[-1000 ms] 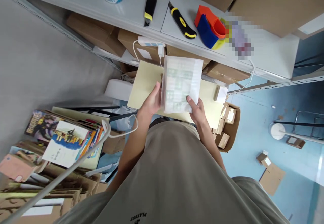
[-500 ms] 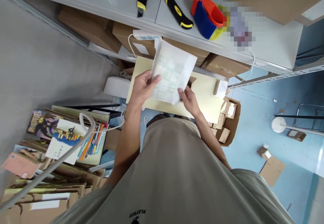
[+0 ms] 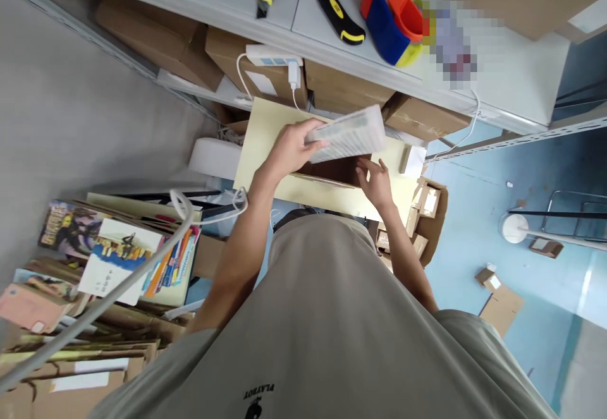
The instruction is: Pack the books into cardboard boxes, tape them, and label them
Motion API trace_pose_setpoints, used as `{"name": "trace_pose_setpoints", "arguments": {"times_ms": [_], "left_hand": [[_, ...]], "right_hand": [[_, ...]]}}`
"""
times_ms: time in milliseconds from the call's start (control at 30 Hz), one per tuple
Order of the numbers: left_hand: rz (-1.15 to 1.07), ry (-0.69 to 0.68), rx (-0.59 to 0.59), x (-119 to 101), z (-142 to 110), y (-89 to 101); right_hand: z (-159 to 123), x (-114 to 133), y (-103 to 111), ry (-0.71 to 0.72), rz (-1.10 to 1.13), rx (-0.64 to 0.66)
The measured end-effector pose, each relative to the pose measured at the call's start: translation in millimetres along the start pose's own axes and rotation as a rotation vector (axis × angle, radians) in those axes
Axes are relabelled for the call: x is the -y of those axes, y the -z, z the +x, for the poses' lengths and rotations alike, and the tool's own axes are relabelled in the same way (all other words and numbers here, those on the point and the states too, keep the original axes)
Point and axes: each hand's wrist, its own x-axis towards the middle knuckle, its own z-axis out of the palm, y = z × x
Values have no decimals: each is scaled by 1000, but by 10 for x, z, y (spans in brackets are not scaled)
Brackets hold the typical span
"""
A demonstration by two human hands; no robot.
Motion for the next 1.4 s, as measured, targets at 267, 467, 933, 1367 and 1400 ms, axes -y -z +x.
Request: {"name": "trace_pose_setpoints", "arguments": {"times_ms": [267, 467, 933, 1367, 1400], "left_hand": [[449, 18, 215, 233, 58, -52], [575, 39, 367, 576, 184, -328], [940, 312, 678, 970, 502, -753], [601, 31, 68, 972, -468, -36], [609, 37, 184, 1011, -507, -12]], "right_hand": [[4, -80, -129, -253, 250, -90], [256, 102, -92, -5, 5, 42], [322, 173, -242, 60, -367, 95], [-234, -34, -392, -127, 301, 44], [-234, -43, -414, -85, 268, 99]]}}
